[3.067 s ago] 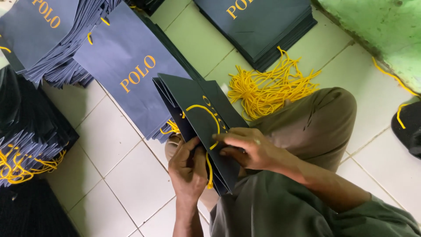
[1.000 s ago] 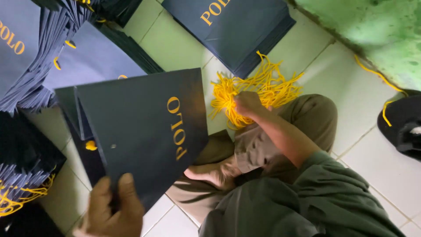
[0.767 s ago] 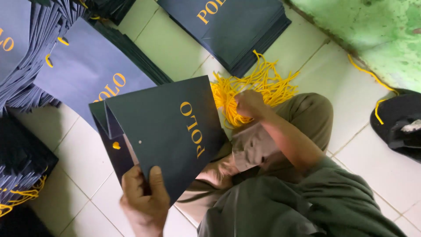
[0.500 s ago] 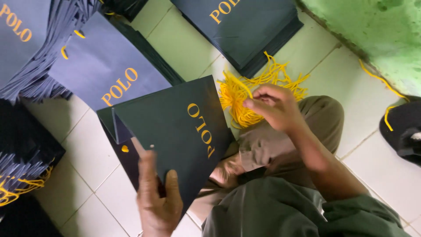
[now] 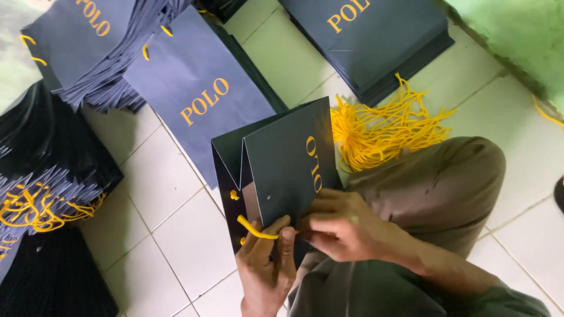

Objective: The person is assembling paper bags by threading yellow cord handles through pre-punched holes and tying knots to secure them.

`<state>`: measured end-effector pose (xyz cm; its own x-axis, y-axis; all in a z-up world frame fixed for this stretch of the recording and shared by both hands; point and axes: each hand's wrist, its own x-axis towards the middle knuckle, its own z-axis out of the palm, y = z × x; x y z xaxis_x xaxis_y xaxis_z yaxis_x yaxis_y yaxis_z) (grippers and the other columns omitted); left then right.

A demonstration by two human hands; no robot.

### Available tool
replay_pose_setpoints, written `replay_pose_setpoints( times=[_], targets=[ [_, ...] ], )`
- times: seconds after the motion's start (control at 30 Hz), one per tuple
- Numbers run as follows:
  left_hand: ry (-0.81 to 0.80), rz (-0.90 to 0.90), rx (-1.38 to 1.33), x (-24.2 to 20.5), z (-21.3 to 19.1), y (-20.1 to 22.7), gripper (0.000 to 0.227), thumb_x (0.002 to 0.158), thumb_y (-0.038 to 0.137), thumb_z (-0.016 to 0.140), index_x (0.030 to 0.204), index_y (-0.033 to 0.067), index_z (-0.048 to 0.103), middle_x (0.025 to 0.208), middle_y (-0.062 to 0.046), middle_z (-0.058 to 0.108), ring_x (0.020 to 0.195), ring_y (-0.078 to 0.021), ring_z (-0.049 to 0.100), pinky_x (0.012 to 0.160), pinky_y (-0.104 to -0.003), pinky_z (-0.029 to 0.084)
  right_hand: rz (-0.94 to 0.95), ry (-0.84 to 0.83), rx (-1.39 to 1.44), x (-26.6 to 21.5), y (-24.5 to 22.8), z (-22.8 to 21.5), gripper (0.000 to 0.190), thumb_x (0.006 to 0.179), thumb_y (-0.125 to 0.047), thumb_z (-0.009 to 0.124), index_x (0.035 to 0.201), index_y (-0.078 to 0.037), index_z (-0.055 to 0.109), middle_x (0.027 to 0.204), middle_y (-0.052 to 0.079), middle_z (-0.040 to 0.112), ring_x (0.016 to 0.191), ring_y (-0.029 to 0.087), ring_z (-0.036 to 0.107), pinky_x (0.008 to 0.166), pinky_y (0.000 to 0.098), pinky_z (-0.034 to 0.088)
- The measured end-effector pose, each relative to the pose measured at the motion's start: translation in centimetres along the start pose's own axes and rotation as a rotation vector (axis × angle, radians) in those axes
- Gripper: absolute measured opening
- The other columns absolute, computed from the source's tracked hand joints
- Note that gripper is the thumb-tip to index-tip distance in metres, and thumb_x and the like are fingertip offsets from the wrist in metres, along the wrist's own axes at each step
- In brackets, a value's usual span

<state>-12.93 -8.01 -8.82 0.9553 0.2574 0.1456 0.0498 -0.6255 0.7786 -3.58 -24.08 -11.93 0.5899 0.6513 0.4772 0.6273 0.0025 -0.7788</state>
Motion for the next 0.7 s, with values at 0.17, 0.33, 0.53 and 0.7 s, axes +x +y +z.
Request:
replay_pose_setpoints(
  times=[0.17, 0.33, 0.53, 0.7],
  targets=[
    [0.040, 0.127, 0.222, -0.3, -0.3, 1.0, 0.021, 0.077, 0.000, 0.072, 0.098, 0.0028, 0.074, 0.078, -0.008, 0.066, 0.043, -0.0155, 0.050, 0.040, -0.030, 0.041, -0.005, 0.231, 0.023, 1.6, -2.5, -0.4, 0.026, 0.075, -0.007, 0.083, 0.097, 0.001, 0.071, 0.093, 0.008, 0.074, 0.068, 0.019, 0.061, 0.060, 0.0291, 0.051],
    [0.080, 0.256, 0.376, -1.2, 0.6, 0.0, 0.023, 0.069, 0.001, 0.074, 0.092, 0.0045, 0.071, 0.081, -0.010, 0.065, 0.040, -0.0213, 0.052, 0.038, -0.033, 0.042, -0.109, 0.306, -0.068, 3.3, -3.3, 1.3, 0.027, 0.075, -0.005, 0.087, 0.097, 0.000, 0.071, 0.089, 0.006, 0.074, 0.069, 0.018, 0.064, 0.064, 0.0286, 0.054],
    [0.088, 0.245, 0.297, -2.0, 0.4, -0.3, 0.031, 0.074, 0.000, 0.073, 0.103, 0.0016, 0.062, 0.087, -0.011, 0.069, 0.054, -0.0253, 0.062, 0.048, -0.036, 0.050, -0.007, 0.257, 0.120, 2.6, -2.7, 1.1, 0.025, 0.082, 0.005, 0.074, 0.106, 0.000, 0.070, 0.085, 0.007, 0.072, 0.062, 0.015, 0.058, 0.056, 0.0262, 0.046],
    [0.160, 0.132, 0.100, -3.0, 0.2, -1.1, 0.063, 0.091, -0.003, 0.064, 0.142, -0.0083, 0.026, 0.095, -0.019, 0.073, 0.064, -0.0197, 0.071, 0.056, -0.030, 0.056, 0.179, 0.201, 0.256, 1.2, -0.9, 1.0, 0.024, 0.087, 0.008, 0.069, 0.110, 0.001, 0.073, 0.089, 0.007, 0.067, 0.058, 0.009, 0.050, 0.051, 0.0222, 0.037]
  ],
)
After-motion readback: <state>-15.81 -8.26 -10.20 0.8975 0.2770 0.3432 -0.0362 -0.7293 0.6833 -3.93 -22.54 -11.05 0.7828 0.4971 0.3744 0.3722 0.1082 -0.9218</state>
